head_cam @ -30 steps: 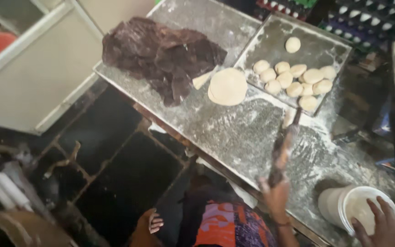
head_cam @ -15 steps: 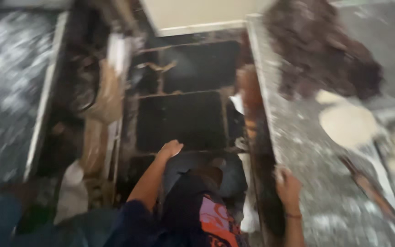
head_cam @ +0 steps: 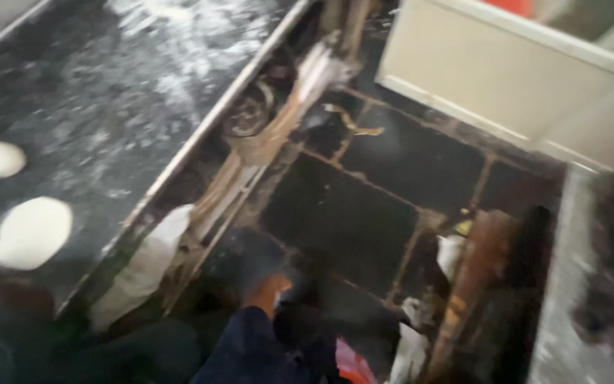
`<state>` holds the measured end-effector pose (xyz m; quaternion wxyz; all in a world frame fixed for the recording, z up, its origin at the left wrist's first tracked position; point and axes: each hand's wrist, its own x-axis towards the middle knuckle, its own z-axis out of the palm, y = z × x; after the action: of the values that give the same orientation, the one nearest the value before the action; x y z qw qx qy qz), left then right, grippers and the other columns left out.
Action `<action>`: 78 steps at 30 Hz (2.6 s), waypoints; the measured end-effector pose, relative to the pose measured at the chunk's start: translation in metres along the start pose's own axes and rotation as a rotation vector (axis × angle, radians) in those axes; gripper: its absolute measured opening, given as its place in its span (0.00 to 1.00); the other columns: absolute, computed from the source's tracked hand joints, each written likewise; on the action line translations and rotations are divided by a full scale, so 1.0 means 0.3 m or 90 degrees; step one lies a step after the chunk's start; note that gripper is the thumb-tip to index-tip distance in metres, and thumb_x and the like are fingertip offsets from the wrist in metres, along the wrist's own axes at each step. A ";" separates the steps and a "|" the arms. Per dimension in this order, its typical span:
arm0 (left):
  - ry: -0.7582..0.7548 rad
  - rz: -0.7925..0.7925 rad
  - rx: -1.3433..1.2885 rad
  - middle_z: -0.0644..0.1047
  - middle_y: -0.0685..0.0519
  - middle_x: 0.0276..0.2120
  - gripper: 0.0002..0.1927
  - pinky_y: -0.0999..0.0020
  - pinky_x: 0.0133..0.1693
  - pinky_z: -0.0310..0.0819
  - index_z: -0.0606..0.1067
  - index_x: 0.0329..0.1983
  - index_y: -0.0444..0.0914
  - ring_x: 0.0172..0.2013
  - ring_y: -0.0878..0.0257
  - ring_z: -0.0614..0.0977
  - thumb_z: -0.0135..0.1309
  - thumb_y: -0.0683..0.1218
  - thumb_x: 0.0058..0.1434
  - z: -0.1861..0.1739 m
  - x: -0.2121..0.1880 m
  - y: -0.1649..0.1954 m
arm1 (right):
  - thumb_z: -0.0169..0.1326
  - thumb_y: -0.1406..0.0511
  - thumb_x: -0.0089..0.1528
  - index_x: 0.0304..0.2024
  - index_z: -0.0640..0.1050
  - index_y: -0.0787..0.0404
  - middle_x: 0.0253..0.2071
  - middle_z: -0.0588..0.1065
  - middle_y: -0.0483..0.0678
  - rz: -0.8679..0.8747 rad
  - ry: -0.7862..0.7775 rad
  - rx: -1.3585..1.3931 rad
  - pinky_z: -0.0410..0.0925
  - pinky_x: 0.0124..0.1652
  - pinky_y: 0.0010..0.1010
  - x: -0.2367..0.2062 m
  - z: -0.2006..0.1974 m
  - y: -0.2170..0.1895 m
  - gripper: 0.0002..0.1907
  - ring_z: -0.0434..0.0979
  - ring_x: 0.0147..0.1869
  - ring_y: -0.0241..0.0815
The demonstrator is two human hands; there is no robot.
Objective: The person flattens balls of dough using a rolling pin and by hand, then places the flattened pieces onto a metal baking tray.
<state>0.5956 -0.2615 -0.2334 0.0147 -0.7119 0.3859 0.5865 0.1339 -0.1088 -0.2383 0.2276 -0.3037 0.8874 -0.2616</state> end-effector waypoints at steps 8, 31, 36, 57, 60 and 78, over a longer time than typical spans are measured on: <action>0.242 0.055 -0.372 0.83 0.49 0.48 0.19 0.55 0.43 0.79 0.79 0.50 0.44 0.43 0.52 0.84 0.43 0.55 0.67 -0.199 0.137 -0.155 | 0.52 0.61 0.70 0.46 0.80 0.64 0.38 0.78 0.62 -0.066 -0.251 0.067 0.71 0.40 0.46 -0.006 0.539 -0.533 0.12 0.79 0.41 0.60; 0.070 -0.129 -0.272 0.80 0.51 0.37 0.18 0.57 0.34 0.76 0.75 0.47 0.46 0.32 0.58 0.82 0.51 0.62 0.65 -0.900 0.754 0.806 | 0.51 0.64 0.69 0.54 0.77 0.60 0.43 0.78 0.61 -0.182 -0.843 0.092 0.71 0.36 0.41 0.661 1.231 -1.714 0.13 0.79 0.40 0.53; 0.069 -0.035 -0.507 0.81 0.52 0.38 0.17 0.57 0.36 0.76 0.74 0.47 0.48 0.32 0.59 0.82 0.48 0.62 0.66 -1.034 0.926 1.151 | 0.50 0.64 0.69 0.56 0.76 0.60 0.44 0.77 0.61 -0.133 -0.790 0.141 0.71 0.35 0.40 0.982 1.199 -1.927 0.14 0.79 0.40 0.51; 1.155 0.331 -0.151 0.65 0.27 0.64 0.37 0.42 0.61 0.61 0.65 0.67 0.31 0.62 0.30 0.67 0.59 0.57 0.62 -1.914 1.418 2.109 | 0.49 0.57 0.68 0.63 0.69 0.61 0.51 0.78 0.60 -0.139 -0.812 0.384 0.74 0.40 0.42 1.882 1.773 -3.166 0.23 0.81 0.46 0.53; 1.154 0.285 -0.243 0.62 0.25 0.67 0.37 0.42 0.63 0.60 0.62 0.69 0.28 0.64 0.29 0.66 0.57 0.56 0.65 -1.934 1.513 2.148 | 0.50 0.54 0.68 0.64 0.66 0.62 0.55 0.77 0.61 -0.173 -0.738 0.365 0.74 0.47 0.43 1.988 1.855 -3.360 0.27 0.81 0.52 0.57; 1.320 -0.002 -0.380 0.80 0.42 0.48 0.16 0.55 0.51 0.72 0.76 0.56 0.34 0.48 0.46 0.81 0.55 0.41 0.65 -2.026 1.651 2.324 | 0.60 0.62 0.67 0.39 0.78 0.70 0.38 0.76 0.46 -0.388 -0.433 0.538 0.67 0.44 0.30 2.271 2.455 -4.145 0.14 0.70 0.41 0.37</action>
<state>0.7082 -1.3021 -0.1621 -0.4927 -0.8372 0.0509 -0.2319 0.5855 -1.6414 -0.2155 0.5135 -0.4930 0.4583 -0.5321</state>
